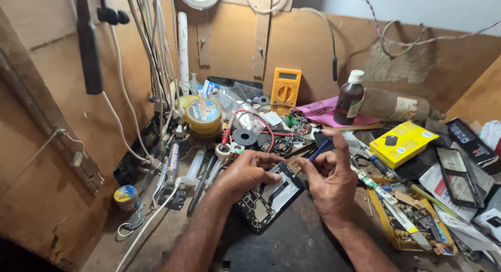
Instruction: The person uses a small screwdriver to remove screws from a disassembled mobile phone chassis on a cluttered workbench. They then detach a small internal component and set it aside.
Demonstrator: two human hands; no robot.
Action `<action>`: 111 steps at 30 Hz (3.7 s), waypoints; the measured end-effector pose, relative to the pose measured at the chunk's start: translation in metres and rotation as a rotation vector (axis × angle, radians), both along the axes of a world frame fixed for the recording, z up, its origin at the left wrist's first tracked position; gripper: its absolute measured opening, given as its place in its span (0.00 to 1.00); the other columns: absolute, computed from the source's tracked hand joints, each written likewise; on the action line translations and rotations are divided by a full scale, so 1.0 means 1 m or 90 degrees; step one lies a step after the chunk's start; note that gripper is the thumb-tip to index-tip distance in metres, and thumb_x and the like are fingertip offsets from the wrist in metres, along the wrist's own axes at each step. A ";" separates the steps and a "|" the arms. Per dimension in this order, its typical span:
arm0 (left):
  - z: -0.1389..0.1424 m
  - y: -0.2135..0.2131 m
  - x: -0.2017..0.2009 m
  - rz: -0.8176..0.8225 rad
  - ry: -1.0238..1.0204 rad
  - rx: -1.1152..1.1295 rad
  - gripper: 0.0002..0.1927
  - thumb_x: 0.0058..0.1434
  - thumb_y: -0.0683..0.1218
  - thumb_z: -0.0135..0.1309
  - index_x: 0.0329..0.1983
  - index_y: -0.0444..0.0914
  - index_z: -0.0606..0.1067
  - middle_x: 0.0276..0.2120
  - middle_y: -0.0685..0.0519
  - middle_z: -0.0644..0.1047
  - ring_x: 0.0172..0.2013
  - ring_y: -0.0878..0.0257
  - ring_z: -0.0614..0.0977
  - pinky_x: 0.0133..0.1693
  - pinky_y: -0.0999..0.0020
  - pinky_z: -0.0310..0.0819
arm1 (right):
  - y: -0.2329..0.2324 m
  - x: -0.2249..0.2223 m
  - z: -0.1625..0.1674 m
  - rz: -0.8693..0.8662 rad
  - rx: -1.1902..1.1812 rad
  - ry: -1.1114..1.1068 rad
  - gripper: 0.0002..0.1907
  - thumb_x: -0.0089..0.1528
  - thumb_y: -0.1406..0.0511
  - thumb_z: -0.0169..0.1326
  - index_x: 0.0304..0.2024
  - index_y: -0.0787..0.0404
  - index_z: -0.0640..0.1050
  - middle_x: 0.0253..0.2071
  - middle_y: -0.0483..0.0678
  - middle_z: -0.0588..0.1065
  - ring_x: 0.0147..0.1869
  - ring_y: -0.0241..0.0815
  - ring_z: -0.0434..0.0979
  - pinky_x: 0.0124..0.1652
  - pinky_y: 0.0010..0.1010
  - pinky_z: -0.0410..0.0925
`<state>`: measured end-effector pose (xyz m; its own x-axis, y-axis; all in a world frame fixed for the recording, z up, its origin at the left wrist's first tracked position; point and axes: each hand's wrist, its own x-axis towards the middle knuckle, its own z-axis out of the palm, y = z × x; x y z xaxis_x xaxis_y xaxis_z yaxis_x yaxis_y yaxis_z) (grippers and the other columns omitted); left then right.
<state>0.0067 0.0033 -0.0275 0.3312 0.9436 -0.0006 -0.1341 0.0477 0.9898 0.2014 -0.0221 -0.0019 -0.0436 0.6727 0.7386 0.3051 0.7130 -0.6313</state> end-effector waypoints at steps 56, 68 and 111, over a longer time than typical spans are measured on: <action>-0.009 0.006 0.005 0.015 0.025 0.014 0.27 0.52 0.35 0.62 0.58 0.30 0.78 0.41 0.48 0.85 0.38 0.66 0.84 0.43 0.72 0.78 | 0.003 0.001 0.002 -0.069 0.034 0.035 0.29 0.64 0.75 0.62 0.68 0.62 0.72 0.39 0.47 0.73 0.42 0.33 0.72 0.44 0.25 0.70; -0.008 0.003 0.008 0.012 0.013 0.010 0.25 0.53 0.34 0.61 0.57 0.30 0.78 0.40 0.49 0.84 0.37 0.67 0.84 0.42 0.73 0.79 | -0.001 0.005 0.007 -0.029 0.063 0.037 0.28 0.65 0.75 0.60 0.67 0.61 0.72 0.43 0.47 0.76 0.42 0.32 0.72 0.44 0.24 0.70; -0.013 0.008 0.011 0.007 -0.010 0.024 0.25 0.54 0.33 0.61 0.57 0.29 0.77 0.42 0.48 0.84 0.39 0.66 0.84 0.45 0.72 0.79 | -0.002 0.003 0.004 -0.116 0.009 -0.002 0.38 0.63 0.75 0.59 0.74 0.59 0.63 0.36 0.49 0.75 0.40 0.36 0.77 0.43 0.26 0.73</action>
